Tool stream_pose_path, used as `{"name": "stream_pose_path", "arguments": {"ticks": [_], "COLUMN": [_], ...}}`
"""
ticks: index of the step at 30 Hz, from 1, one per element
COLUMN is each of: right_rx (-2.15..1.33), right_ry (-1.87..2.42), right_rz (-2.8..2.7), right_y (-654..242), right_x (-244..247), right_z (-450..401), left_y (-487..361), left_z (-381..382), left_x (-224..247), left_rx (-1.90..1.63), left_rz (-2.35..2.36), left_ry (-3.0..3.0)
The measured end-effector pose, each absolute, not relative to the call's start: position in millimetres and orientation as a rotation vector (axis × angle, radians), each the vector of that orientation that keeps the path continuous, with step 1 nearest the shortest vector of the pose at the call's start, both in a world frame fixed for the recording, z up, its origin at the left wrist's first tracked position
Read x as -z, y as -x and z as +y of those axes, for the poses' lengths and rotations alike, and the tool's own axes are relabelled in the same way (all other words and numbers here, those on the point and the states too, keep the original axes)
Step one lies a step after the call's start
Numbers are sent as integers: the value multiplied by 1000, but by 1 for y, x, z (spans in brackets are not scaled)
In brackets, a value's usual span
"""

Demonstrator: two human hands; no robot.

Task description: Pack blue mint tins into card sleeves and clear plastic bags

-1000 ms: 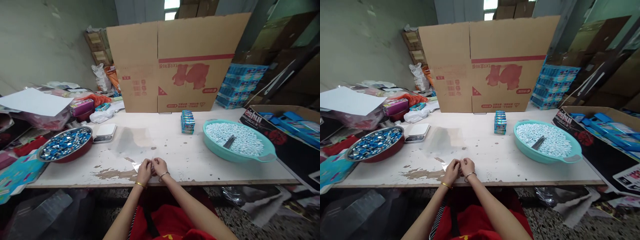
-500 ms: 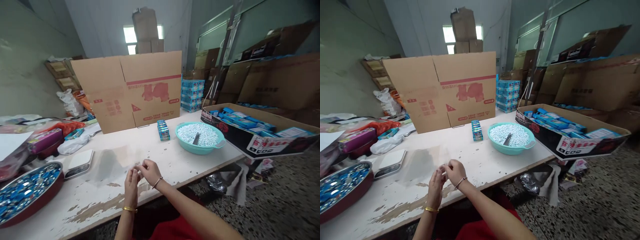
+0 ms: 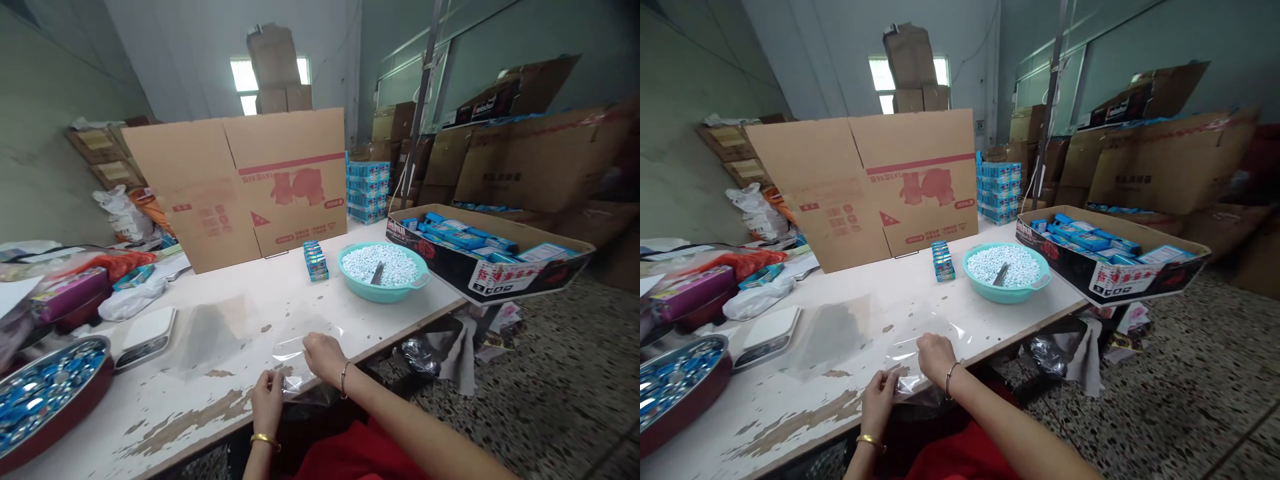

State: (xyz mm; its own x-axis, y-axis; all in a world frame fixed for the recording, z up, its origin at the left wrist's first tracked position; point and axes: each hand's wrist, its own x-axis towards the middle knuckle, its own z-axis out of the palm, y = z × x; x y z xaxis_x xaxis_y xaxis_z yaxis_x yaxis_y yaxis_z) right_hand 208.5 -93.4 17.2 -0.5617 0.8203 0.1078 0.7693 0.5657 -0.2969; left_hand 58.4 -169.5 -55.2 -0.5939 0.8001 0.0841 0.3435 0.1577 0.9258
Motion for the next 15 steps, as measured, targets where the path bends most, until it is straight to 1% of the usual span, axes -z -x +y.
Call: {"name": "stream_pose_path", "arguments": {"ticks": [3,5,7,12,15], "right_rx": [-301,-286,-273,-247,-226], "right_ry": [1271,1210,1181,1105,1038], "right_rz": [-2601,-2629,-2639,-2658,-2681], "right_y": [-199,-193,-189,-188,-189], "right_x": [-17,-23,-28,-39,-43], "right_z": [-104,-111,-117,-129,-139], "left_y": [-64,-70,-74,-78,-85], "left_z": [-181,-187,-191,-194,-192], "left_x": [58,51,41,23,18], "left_rx": [-1568,-1492,-1256,-591,-348], "left_rz": [2339,2406,2402,2302,2262], "left_ry": [-1548,-1879,-2094,-2310,-2329]}}
